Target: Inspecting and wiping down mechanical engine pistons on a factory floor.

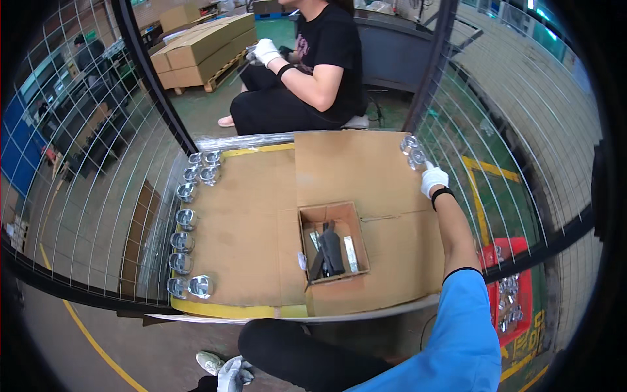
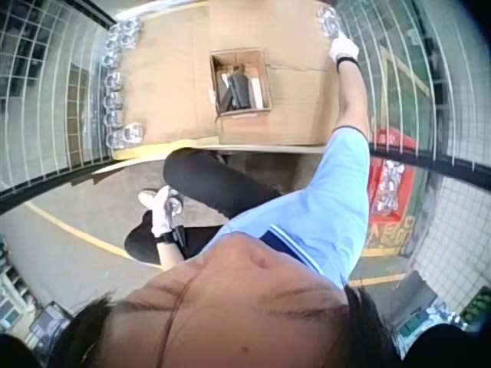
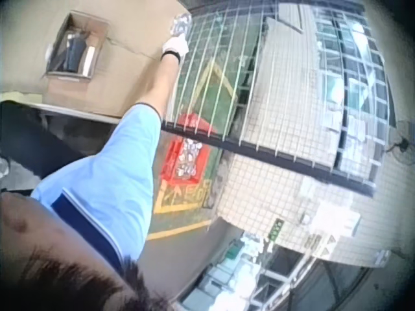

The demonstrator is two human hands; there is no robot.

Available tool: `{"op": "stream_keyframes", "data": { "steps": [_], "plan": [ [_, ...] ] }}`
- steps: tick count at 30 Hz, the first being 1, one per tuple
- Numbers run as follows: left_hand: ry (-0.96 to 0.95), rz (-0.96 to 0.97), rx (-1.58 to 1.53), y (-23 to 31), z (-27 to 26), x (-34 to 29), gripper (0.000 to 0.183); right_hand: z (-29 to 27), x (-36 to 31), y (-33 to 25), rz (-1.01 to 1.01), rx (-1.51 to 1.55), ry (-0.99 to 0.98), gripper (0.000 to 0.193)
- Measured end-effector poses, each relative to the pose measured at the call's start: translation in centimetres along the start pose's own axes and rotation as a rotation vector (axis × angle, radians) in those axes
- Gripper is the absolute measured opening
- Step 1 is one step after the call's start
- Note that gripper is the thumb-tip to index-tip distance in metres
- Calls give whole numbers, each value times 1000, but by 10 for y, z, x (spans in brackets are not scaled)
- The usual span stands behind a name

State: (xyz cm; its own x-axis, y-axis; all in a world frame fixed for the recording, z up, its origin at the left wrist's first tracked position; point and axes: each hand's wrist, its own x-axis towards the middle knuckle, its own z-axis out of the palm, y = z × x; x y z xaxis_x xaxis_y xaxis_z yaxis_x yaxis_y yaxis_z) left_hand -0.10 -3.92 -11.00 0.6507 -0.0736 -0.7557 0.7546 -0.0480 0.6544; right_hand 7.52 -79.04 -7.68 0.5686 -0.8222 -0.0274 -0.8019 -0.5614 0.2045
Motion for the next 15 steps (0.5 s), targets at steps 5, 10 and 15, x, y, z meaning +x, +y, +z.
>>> {"op": "stream_keyframes", "data": {
  "steps": [5, 10, 15],
  "plan": [
    [-113, -39, -196, -32, -41, 19, 50, 13, 25, -11, 37, 185, -12, 44],
    [-169, 25, -183, -2, -13, 17, 37, 69, 76, 31, 99, -114, 164, 25],
    [-177, 59, -212, 3, -8, 4, 38, 30, 8, -27, -316, -173, 298, 20]
  ]
}}
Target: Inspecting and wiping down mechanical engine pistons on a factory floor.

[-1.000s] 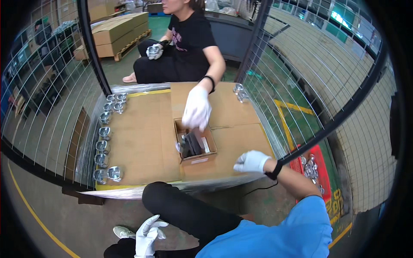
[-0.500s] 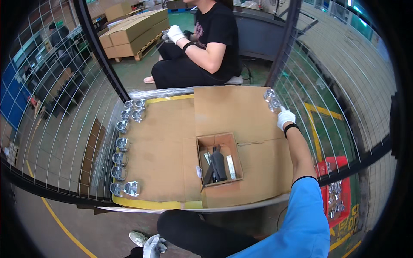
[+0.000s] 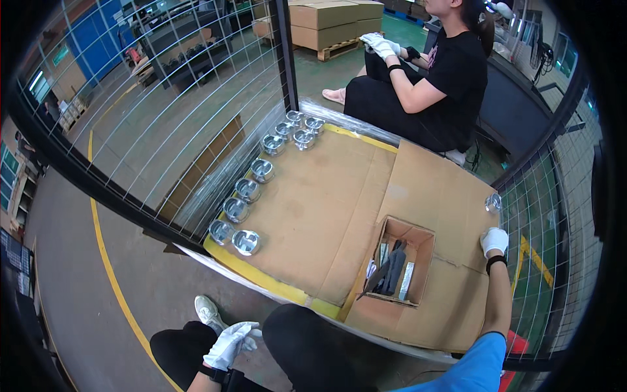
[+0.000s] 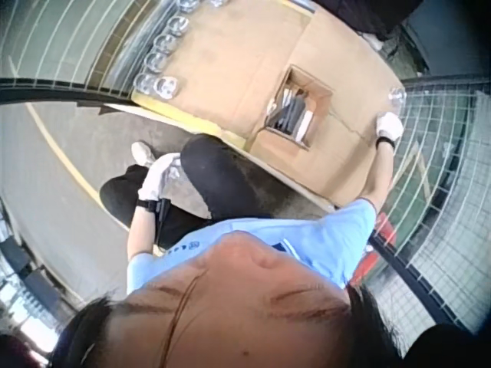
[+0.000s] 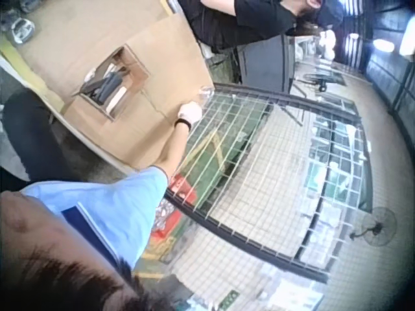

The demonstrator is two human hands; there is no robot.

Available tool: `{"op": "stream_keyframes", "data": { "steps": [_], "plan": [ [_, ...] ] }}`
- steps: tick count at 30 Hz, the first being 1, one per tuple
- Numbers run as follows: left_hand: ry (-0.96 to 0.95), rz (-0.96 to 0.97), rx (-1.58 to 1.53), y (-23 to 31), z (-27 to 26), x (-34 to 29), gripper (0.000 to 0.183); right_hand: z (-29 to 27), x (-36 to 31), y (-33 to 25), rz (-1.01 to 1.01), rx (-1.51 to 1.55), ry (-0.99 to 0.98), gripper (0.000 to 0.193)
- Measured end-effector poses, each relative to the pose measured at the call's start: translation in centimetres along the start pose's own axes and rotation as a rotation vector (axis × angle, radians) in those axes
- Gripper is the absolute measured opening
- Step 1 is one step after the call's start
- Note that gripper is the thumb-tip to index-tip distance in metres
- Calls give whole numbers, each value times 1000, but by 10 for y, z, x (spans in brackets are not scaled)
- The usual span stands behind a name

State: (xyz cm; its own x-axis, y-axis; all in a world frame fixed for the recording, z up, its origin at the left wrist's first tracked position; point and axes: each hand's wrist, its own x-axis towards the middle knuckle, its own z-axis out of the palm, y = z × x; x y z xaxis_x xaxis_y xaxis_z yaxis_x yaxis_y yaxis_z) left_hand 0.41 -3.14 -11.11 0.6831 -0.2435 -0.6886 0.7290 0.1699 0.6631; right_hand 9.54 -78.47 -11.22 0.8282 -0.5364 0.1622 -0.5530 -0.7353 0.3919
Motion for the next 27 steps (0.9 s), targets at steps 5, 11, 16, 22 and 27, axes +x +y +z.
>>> {"op": "stream_keyframes", "data": {
  "steps": [5, 11, 16, 22, 27],
  "plan": [
    [-112, 40, 3, 2, 13, 5, 38, 1, -50, 50, 227, 1364, -225, 10],
    [-171, 225, -35, 11, 38, -16, 43, -243, -204, -15, -146, 1533, -221, 10],
    [-194, 489, 56, 26, 60, -57, 46, -326, -262, -120, -597, 1859, -716, 19],
    [-412, 650, -417, 15, 44, -79, 46, -361, -309, -286, -706, 2105, -1605, 25],
    [-367, 711, -654, 22, 16, -95, 33, -357, -331, -359, -666, 2084, -1643, 26]
  ]
}}
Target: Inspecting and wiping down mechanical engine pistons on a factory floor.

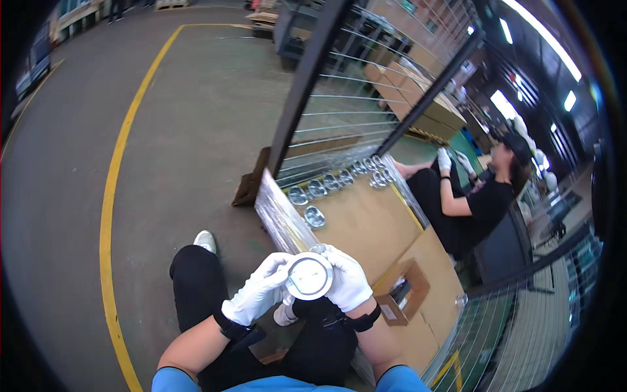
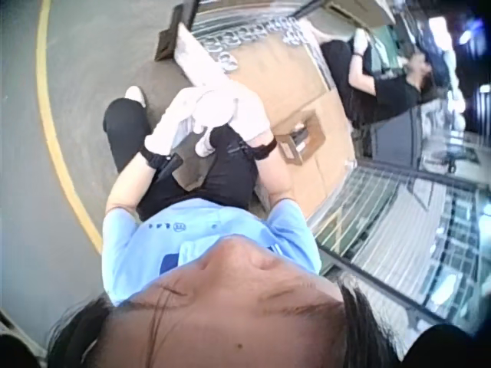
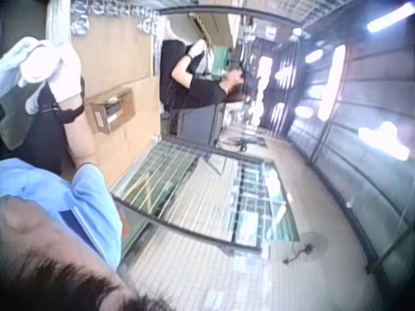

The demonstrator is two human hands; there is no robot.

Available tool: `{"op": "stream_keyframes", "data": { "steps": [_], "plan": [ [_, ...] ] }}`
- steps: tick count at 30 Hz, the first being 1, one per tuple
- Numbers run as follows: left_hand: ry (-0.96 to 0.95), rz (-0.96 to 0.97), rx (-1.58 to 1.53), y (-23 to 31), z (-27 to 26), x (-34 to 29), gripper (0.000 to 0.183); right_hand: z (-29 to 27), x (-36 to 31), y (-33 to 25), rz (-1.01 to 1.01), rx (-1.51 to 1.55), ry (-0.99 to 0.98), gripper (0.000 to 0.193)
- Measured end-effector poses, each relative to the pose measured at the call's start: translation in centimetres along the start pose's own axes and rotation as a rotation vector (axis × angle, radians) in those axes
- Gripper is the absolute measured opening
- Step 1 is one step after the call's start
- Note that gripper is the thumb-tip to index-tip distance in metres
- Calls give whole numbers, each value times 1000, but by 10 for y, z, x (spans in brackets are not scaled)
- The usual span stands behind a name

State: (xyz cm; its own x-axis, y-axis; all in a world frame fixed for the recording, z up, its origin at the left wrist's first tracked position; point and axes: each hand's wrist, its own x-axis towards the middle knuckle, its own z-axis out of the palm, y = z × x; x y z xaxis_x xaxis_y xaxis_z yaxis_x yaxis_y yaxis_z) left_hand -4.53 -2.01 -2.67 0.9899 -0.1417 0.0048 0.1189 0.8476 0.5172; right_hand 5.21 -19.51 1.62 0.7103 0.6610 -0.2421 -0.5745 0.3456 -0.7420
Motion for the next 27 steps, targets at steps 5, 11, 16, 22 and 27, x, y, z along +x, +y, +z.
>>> {"op": "stream_keyframes", "data": {
  "steps": [5, 11, 16, 22, 27],
  "plan": [
    [64, -1, -48, -4, -8, -8, 33, -13, 18, 22, 55, 63, 58, 32],
    [136, -22, 62, -14, -13, -6, 35, -21, 24, 31, 98, 121, 93, 33],
    [168, -42, 29, -14, -10, -5, 34, -24, 24, 31, 99, 90, 44, 34],
    [169, -70, 38, -15, -7, 2, 34, -26, 21, 29, 126, 167, 51, 36],
    [160, -69, 47, -16, -5, 0, 35, -28, 20, 33, 128, 166, 70, 37]
  ]
}}
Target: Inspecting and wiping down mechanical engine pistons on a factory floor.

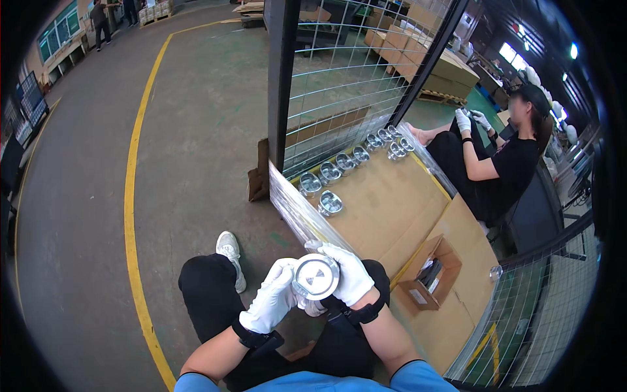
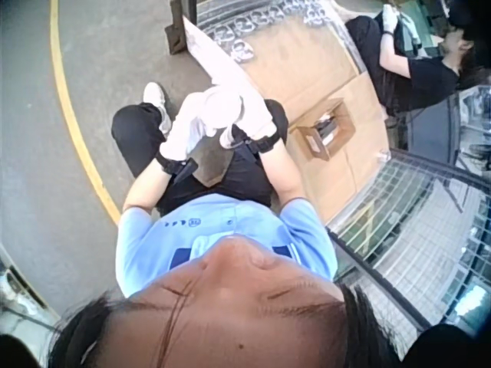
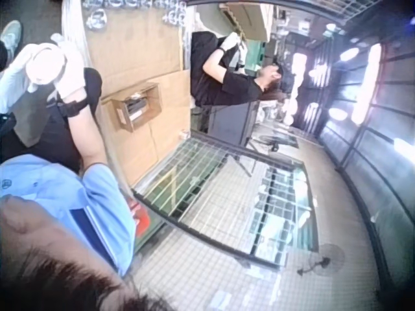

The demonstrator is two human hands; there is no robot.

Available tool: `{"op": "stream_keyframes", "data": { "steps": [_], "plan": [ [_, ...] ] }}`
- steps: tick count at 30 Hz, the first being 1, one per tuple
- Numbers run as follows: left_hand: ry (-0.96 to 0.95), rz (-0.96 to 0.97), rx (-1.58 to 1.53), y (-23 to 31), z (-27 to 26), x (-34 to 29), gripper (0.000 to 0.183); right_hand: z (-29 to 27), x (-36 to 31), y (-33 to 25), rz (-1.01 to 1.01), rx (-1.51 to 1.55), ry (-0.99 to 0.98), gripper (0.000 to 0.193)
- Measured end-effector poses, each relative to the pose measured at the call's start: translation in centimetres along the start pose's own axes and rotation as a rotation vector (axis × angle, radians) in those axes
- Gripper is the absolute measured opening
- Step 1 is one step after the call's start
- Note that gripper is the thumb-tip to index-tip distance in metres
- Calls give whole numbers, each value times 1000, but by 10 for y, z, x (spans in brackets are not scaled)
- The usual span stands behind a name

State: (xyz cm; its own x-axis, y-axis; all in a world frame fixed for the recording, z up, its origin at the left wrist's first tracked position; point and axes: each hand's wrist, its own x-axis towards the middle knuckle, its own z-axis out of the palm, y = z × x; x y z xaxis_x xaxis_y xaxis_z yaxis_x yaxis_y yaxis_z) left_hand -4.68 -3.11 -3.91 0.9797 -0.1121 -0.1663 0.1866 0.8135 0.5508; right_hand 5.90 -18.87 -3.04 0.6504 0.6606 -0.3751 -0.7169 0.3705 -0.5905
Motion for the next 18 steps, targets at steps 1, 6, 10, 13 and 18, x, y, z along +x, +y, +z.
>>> {"op": "stream_keyframes", "data": {
  "steps": [1, 6, 10, 13, 18],
  "plan": [
    [-2, 7, 5, -1, -1, 0, 35, 4, -2, -1, -6, -1, 7, 37],
    [6, 10, 9, 0, 0, 0, 32, 2, -1, 1, -21, 9, 21, 37],
    [0, 3, 34, 0, 3, 2, 34, 4, -5, -3, -31, -5, 24, 36],
    [46, -14, 80, -1, 9, 5, 40, 12, -8, -9, -124, -177, 60, 32],
    [-110, -371, -371, 2, 1, 12, 62, 41, -15, -2, -559, -851, 157, 30]
  ]
}}
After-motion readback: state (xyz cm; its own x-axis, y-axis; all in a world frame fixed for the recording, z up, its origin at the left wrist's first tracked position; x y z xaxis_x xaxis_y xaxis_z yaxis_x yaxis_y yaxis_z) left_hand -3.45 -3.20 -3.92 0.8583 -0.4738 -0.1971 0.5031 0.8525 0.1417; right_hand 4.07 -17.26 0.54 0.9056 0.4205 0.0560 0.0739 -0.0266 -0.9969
